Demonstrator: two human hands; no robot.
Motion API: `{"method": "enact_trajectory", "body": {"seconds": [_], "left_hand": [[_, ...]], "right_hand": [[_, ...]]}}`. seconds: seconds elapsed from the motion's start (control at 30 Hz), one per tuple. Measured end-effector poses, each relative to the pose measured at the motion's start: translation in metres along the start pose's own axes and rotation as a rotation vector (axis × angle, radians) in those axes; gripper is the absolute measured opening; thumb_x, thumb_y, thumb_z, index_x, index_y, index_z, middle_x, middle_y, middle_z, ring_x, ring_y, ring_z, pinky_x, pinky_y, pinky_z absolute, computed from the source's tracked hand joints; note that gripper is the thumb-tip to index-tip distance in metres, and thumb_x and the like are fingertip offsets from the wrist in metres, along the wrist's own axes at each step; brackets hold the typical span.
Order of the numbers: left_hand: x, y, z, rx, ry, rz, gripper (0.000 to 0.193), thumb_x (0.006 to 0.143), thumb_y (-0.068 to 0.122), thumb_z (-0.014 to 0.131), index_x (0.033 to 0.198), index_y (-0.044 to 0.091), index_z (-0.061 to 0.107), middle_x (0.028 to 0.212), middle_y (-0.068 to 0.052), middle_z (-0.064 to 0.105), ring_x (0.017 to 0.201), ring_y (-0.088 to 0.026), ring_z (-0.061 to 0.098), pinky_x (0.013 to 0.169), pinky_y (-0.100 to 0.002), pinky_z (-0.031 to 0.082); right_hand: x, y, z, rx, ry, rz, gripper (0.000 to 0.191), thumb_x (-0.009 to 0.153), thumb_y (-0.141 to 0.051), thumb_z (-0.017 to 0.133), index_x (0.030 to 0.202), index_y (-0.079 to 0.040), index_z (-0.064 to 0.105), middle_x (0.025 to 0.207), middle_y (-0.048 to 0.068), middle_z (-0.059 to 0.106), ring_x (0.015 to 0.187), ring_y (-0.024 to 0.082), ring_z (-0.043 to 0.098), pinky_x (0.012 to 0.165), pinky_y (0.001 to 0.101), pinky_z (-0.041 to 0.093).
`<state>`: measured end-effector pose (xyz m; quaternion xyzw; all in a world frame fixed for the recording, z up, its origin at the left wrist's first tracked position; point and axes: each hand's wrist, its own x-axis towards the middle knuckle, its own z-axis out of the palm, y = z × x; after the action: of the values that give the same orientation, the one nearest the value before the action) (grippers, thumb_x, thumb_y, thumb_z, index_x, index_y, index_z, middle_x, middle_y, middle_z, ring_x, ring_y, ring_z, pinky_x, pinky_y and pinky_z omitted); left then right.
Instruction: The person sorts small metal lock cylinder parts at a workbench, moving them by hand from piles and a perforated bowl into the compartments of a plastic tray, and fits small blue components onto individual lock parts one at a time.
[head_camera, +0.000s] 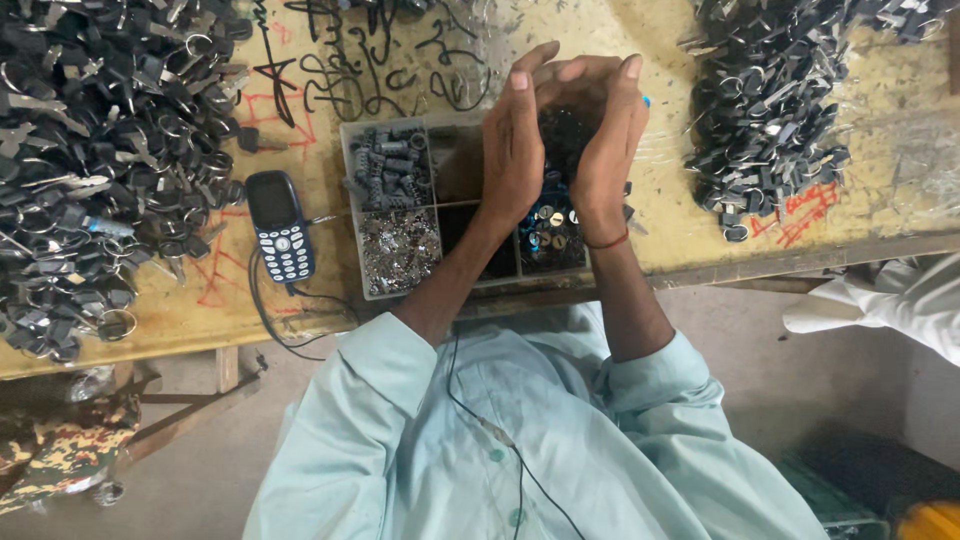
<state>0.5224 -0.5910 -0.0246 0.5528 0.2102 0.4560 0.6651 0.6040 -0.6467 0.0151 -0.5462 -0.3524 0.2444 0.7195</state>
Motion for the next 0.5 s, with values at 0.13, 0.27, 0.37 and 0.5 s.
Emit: {"method": "enact_trajectory", "body": {"seconds": [0.13,0.27,0.37,0.5], "left_hand": [[0.000,-0.002,0.000,-0.057,0.009,-0.017,0.060,0.118,0.046,0.025,0.147,0.001,0.052,0.125,-0.016,0.073,0.120,-0.022,0.072,0.107,-0.036,0.057],[0.000,-0.006,0.001,-0.045,0.007,0.027,0.059,0.118,0.047,0.028,0.144,0.001,0.055,0.113,-0.011,0.073,0.110,-0.017,0.069,0.098,-0.032,0.056],[-0.001,-0.004,0.002,0.012,0.037,0.027,0.060,0.119,0.047,0.029,0.141,0.001,0.060,0.100,-0.008,0.069,0.092,-0.012,0.062,0.083,-0.028,0.052],[-0.002,0.003,0.003,0.123,0.069,0.040,0.060,0.118,0.046,0.027,0.136,0.000,0.062,0.097,-0.007,0.072,0.092,-0.010,0.063,0.086,-0.028,0.051]], "right_hand": [[-0.007,-0.004,0.002,-0.001,-0.073,0.011,0.065,0.114,-0.058,0.026,0.122,-0.002,0.057,0.103,0.014,0.073,0.094,0.022,0.072,0.090,0.0351,0.059],[-0.010,-0.005,0.004,0.225,-0.063,-0.004,0.063,0.114,-0.060,0.031,0.129,-0.003,0.052,0.103,0.015,0.068,0.095,0.024,0.069,0.087,0.0371,0.058],[-0.012,0.000,-0.003,0.338,-0.013,0.004,0.062,0.111,-0.060,0.033,0.136,-0.007,0.051,0.099,0.012,0.063,0.086,0.023,0.064,0.080,0.0355,0.055],[-0.002,0.008,-0.029,0.648,0.070,0.085,0.059,0.108,-0.055,0.035,0.132,-0.004,0.054,0.093,0.013,0.060,0.078,0.023,0.060,0.075,0.0373,0.053]]}}
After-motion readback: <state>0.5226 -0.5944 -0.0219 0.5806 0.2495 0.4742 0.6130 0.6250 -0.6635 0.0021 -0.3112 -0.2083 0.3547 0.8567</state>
